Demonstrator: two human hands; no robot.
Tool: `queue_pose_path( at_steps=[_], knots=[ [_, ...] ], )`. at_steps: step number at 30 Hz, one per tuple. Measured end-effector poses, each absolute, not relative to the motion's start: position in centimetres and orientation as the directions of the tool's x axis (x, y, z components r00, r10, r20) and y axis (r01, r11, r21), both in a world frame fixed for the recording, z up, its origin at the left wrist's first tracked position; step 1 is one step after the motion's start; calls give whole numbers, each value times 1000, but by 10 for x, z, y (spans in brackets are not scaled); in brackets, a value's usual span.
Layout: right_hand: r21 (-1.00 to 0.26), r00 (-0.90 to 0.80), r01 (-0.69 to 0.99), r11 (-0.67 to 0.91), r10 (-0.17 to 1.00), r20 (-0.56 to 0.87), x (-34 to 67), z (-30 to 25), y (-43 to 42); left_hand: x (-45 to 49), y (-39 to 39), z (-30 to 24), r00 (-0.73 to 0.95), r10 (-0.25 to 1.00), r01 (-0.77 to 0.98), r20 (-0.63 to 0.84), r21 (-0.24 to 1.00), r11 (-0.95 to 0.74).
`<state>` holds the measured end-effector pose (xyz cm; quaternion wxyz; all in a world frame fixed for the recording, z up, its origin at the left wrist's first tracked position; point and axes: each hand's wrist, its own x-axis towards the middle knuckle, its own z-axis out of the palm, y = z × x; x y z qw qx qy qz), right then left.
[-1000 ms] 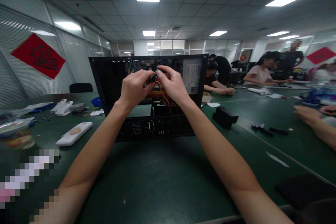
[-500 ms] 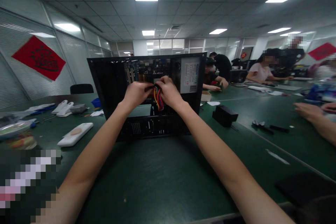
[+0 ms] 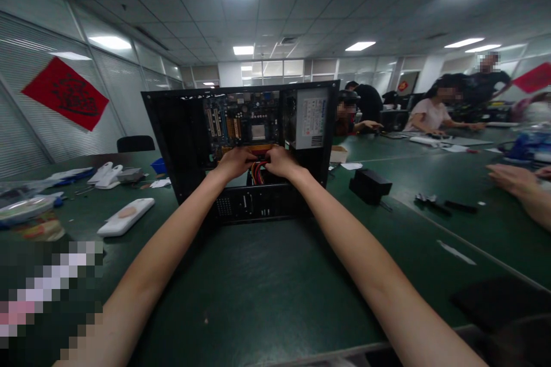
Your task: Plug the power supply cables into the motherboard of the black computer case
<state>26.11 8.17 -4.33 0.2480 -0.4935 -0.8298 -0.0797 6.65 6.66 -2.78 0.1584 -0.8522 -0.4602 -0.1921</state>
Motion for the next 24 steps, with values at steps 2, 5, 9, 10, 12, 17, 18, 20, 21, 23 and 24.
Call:
queue_pose_path(
  at_steps=[2,5,9,10,12,17,18,20,21,23,24],
  knots=[
    [-112,-394,858,502,782,483,260,-44,80,67,68,-29,501,730,845,465,-84,-527],
    [-111,-400,857,503,785,473,260,-45,78,66,71,-30,494,764,855,416,-71,-514],
    [-105,-399,862,495,794,459,259,-46,78,67,70,-29,467,800,877,377,-83,-473],
    [-104,-398,865,490,798,452,259,-47,78,67,70,-29,453,810,886,373,-92,-454],
    [-99,-395,871,480,807,438,258,-47,78,68,69,-29,429,828,901,361,-112,-419],
    [-79,-399,881,467,821,408,257,-46,77,72,66,-28,383,856,924,347,-131,-360],
    [-73,-401,882,465,823,401,257,-46,77,73,65,-28,379,858,925,348,-136,-354],
    [-55,-409,884,464,825,390,258,-46,76,74,65,-28,372,860,928,349,-142,-343],
    [-43,-416,884,466,824,385,258,-46,76,75,66,-28,366,862,931,350,-142,-337],
    [-13,-432,881,473,815,385,258,-46,74,76,67,-28,357,864,934,355,-142,-328],
    [4,-440,879,476,809,390,257,-46,73,76,68,-28,357,862,934,358,-146,-326]
  ],
)
